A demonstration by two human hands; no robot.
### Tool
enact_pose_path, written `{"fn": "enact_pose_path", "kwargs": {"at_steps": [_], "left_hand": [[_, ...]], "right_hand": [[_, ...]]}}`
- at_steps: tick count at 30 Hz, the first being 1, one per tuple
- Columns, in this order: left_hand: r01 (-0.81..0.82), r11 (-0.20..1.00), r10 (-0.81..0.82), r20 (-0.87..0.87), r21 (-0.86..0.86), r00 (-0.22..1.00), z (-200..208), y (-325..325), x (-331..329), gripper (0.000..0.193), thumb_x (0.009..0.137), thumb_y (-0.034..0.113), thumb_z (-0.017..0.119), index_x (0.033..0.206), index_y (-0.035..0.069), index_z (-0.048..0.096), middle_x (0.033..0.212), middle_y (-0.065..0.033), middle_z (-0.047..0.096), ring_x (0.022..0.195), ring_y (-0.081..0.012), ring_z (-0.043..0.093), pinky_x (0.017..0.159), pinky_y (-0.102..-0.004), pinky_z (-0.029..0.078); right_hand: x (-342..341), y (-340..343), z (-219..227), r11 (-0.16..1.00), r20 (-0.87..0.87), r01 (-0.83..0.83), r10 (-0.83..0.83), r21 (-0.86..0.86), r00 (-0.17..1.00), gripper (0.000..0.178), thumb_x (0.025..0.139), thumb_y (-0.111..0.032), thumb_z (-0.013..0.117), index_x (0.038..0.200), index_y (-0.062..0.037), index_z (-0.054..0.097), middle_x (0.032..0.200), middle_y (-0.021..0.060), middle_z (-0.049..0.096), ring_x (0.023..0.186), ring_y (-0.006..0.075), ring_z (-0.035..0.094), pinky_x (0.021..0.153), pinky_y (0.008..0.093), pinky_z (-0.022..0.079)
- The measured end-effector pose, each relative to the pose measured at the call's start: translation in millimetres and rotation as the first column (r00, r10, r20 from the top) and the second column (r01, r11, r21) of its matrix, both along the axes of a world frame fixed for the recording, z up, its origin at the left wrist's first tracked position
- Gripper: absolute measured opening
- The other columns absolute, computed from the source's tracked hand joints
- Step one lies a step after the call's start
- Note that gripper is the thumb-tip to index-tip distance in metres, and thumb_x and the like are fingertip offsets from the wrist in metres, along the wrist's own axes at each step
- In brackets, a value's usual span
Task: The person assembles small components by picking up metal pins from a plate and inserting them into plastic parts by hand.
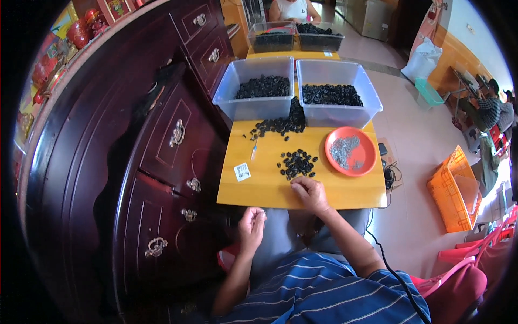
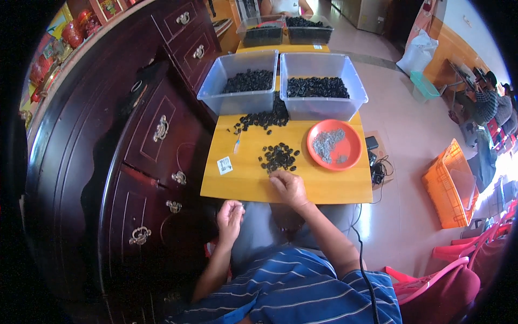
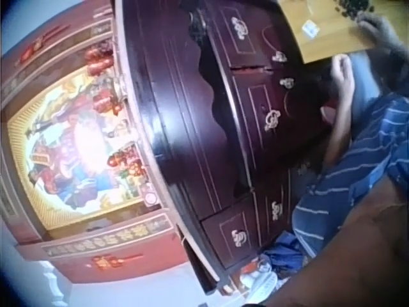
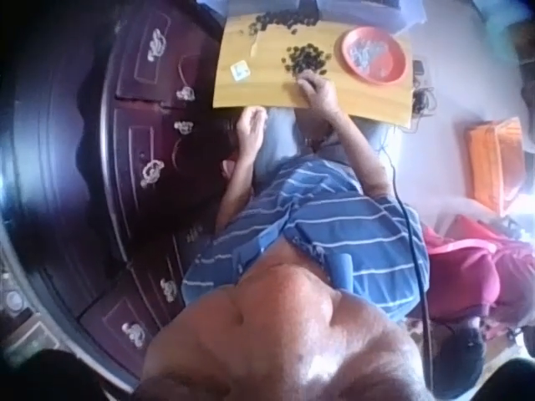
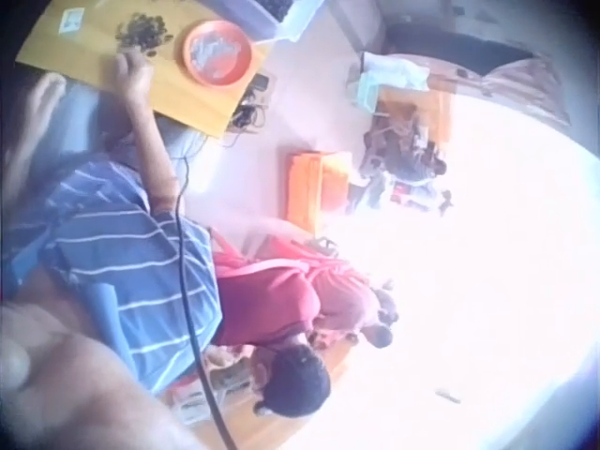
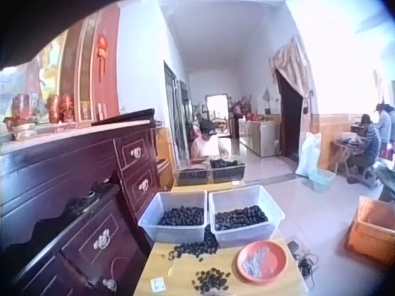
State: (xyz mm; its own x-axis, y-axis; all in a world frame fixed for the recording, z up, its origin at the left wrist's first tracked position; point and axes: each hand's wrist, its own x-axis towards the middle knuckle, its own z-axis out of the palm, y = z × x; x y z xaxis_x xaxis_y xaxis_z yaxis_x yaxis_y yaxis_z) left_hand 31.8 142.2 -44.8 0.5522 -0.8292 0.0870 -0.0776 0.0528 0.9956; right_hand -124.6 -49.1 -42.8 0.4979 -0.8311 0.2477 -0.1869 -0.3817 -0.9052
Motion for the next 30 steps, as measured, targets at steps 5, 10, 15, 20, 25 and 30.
{"fn": "enact_pose_path", "kwargs": {"at_steps": [5, 10, 15, 20, 25, 30], "left_hand": [[0.038, 0.998, -0.037, 0.024, -0.041, 0.999, -0.9, -9.0, -13.8, 0.004, 0.102, 0.007, 0.062, 0.102, 0.003, 0.062, 0.081, 0.0004, 0.062, 0.066, -0.0039, 0.055, 0.060, -0.0206, 0.045], [0.060, 0.998, -0.058, 0.085, -0.028, 0.995, -4.8, -1.6, -12.2, 0.004, 0.102, 0.007, 0.061, 0.101, 0.003, 0.061, 0.080, 0.0006, 0.062, 0.066, -0.0032, 0.055, 0.060, -0.0207, 0.046], [0.045, 0.999, -0.041, 0.135, -0.027, 0.990, -0.1, -8.9, -2.5, 0.005, 0.101, 0.006, 0.058, 0.100, 0.002, 0.061, 0.079, -0.0025, 0.065, 0.063, -0.0052, 0.057, 0.059, -0.0231, 0.047], [0.077, 0.996, -0.065, 0.230, -0.042, 0.971, 15.9, -37.9, 4.7, 0.005, 0.102, 0.006, 0.058, 0.102, 0.001, 0.060, 0.080, -0.0041, 0.066, 0.065, -0.0079, 0.060, 0.061, -0.0251, 0.049], [0.113, 0.992, -0.099, 0.230, -0.048, 0.968, 19.1, -83.1, 5.6, 0.006, 0.101, 0.004, 0.056, 0.103, 0.000, 0.060, 0.082, -0.0076, 0.067, 0.073, -0.0131, 0.066, 0.067, -0.0287, 0.053], [0.178, 0.984, -0.170, 0.226, -0.013, 0.959, 6.6, -111.0, -6.2, 0.006, 0.101, 0.005, 0.057, 0.103, -0.001, 0.059, 0.084, -0.0102, 0.069, 0.076, -0.0193, 0.070, 0.070, -0.0323, 0.055]], "right_hand": [[-14.8, -1.1, 1.7, 1.000, -0.001, -0.002, 0.002, -0.020, 1.000, 0.016, 0.098, -0.015, 0.067, 0.101, -0.0012, 0.073, 0.090, 0.0168, 0.073, 0.079, 0.0305, 0.072, 0.074, 0.0373, 0.057], [-17.3, -0.2, 1.2, 0.998, -0.032, 0.002, -0.005, -0.069, 0.999, 0.015, 0.098, -0.013, 0.065, 0.105, -0.0020, 0.071, 0.090, 0.0160, 0.073, 0.084, 0.0338, 0.072, 0.077, 0.0392, 0.057], [-18.0, 6.8, 5.5, 0.986, 0.063, -0.015, 0.004, 0.165, 0.998, 0.010, 0.099, -0.011, 0.065, 0.102, -0.0023, 0.069, 0.077, 0.0060, 0.066, 0.067, 0.0162, 0.063, 0.067, 0.0310, 0.052], [-19.2, 3.6, -11.0, 0.982, 0.105, -0.008, -0.012, 0.188, 0.994, 0.008, 0.098, -0.009, 0.068, 0.101, -0.0015, 0.068, 0.076, 0.0000, 0.063, 0.067, 0.0077, 0.056, 0.065, 0.0270, 0.050], [-22.1, 0.4, -17.5, 0.987, 0.137, 0.000, -0.022, 0.163, 0.990, 0.011, 0.096, -0.009, 0.070, 0.104, -0.0017, 0.070, 0.080, 0.0011, 0.065, 0.071, 0.0085, 0.059, 0.069, 0.0270, 0.051], [-20.7, -2.2, -13.4, 0.999, 0.107, -0.031, 0.029, 0.019, 0.994, 0.012, 0.095, -0.005, 0.068, 0.107, -0.0024, 0.072, 0.092, 0.0077, 0.069, 0.081, 0.0154, 0.065, 0.075, 0.0302, 0.053]]}}
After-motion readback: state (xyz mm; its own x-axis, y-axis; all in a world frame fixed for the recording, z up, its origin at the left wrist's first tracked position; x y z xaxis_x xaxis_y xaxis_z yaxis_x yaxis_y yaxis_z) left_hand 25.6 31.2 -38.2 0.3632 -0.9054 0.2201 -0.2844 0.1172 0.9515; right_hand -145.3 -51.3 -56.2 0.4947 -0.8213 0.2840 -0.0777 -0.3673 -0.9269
